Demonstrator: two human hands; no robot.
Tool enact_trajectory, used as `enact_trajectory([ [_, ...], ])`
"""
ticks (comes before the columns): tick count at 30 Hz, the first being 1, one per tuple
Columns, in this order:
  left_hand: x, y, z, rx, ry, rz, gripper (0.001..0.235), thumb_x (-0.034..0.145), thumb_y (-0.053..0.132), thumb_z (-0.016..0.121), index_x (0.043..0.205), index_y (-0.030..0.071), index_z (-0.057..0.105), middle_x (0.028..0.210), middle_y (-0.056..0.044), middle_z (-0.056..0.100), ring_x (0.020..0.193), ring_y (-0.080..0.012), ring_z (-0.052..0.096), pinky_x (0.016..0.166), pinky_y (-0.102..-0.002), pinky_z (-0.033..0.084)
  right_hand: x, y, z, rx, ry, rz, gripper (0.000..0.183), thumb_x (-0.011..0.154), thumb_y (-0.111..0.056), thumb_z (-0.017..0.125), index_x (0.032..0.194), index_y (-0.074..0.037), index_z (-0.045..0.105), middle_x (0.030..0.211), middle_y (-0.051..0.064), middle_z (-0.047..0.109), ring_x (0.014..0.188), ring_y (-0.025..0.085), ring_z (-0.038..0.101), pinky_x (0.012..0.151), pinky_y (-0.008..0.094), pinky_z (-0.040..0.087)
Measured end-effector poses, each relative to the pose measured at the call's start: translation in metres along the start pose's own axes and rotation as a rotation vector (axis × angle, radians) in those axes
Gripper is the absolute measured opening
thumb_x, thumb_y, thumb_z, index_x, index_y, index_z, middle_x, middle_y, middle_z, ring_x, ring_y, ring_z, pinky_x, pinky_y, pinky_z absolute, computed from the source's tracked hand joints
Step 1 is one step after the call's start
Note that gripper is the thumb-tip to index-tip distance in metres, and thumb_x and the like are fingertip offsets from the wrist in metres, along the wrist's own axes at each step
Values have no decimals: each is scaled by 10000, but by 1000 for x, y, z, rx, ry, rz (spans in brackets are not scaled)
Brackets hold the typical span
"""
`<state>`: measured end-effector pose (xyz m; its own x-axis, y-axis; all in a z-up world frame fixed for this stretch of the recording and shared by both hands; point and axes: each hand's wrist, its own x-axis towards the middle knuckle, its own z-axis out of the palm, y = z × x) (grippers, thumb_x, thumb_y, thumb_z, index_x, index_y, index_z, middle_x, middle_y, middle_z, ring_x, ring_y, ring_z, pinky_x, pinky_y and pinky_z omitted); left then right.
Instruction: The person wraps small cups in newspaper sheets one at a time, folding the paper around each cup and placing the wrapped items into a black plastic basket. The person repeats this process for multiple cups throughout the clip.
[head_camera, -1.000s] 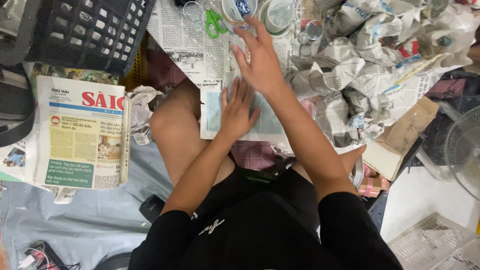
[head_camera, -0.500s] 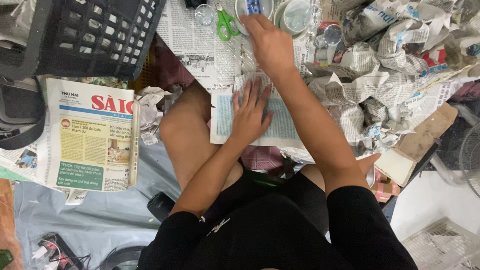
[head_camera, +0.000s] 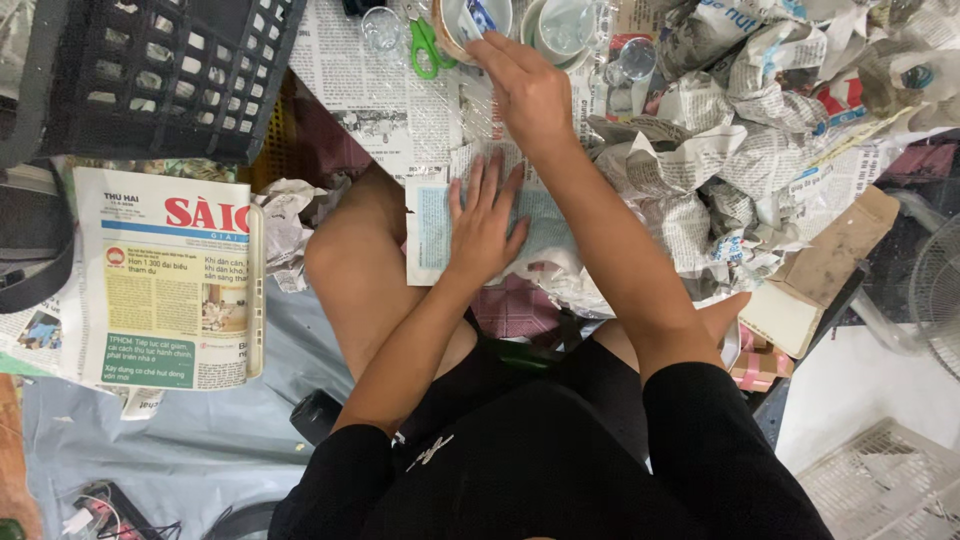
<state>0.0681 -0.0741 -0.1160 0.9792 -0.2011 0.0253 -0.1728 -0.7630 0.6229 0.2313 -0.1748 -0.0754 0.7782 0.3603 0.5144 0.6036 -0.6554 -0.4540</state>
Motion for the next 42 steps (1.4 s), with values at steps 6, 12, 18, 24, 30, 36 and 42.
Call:
enact_trajectory([
  [6, 0, 2, -3, -7, 5, 9, 791, 889, 291, 728, 1572, 100, 378, 1666, -207, 250, 1562, -398, 193, 1204, -671, 122, 6, -6, -6, 96, 65, 25, 258, 964, -3, 725, 1199, -107, 707, 1207, 112, 735, 1051, 302, 733, 869, 368, 606],
  [12, -1, -2, 1, -5, -7, -13, 745, 912, 299, 703, 1548, 70, 390, 1648, -213, 279, 1549, -403, 229, 1208, -650, 136, -9, -37, -35, 229, 46, 95, 263, 958, 50, 738, 1190, -68, 699, 1173, 135, 736, 1047, 299, 750, 885, 353, 609],
  [18, 3, -13, 22, -570, 462, -74, 805, 1005, 146, 669, 1644, 20, 197, 1638, -189, 390, 1511, -294, 417, 1235, -504, 335, -78, -62, -46, 330, 31, 342, 324, 882, 104, 699, 1149, -75, 740, 1190, 175, 748, 982, 262, 777, 837, 337, 616],
  [24, -6, -12, 16, -871, 595, -13, 1046, 797, -67, 773, 1609, 44, 124, 1613, -196, 339, 1517, -327, 380, 1280, -457, 330, -141, -59, -29, 325, -30, 226, 317, 885, 59, 752, 1167, -84, 728, 1144, 131, 756, 1169, 323, 722, 1007, 398, 592],
  [30, -10, -15, 10, -737, 488, -77, 918, 803, -30, 824, 1561, 41, 312, 1531, -186, 475, 1439, -310, 505, 1225, -419, 420, -152, -47, -37, 407, -138, 312, 232, 876, -24, 792, 1097, -92, 772, 1137, 123, 758, 1084, 292, 748, 927, 363, 606],
  [36, 0, -13, 14, -787, 560, -218, 941, 750, 100, 900, 1484, 23, 316, 1412, -189, 495, 1316, -288, 536, 1140, -414, 446, -134, -26, -16, 827, -119, 632, 165, 975, -82, 731, 1133, -56, 773, 1137, 85, 768, 943, 136, 705, 803, 260, 587],
  [42, -6, -13, 13, -851, 536, -231, 955, 763, 155, 941, 1454, 28, 293, 1371, -174, 483, 1285, -266, 540, 1108, -401, 474, -98, 6, 0, 1158, -15, 807, 133, 1027, -125, 644, 1137, -66, 688, 944, 3, 696, 796, 44, 628, 695, 208, 519],
])
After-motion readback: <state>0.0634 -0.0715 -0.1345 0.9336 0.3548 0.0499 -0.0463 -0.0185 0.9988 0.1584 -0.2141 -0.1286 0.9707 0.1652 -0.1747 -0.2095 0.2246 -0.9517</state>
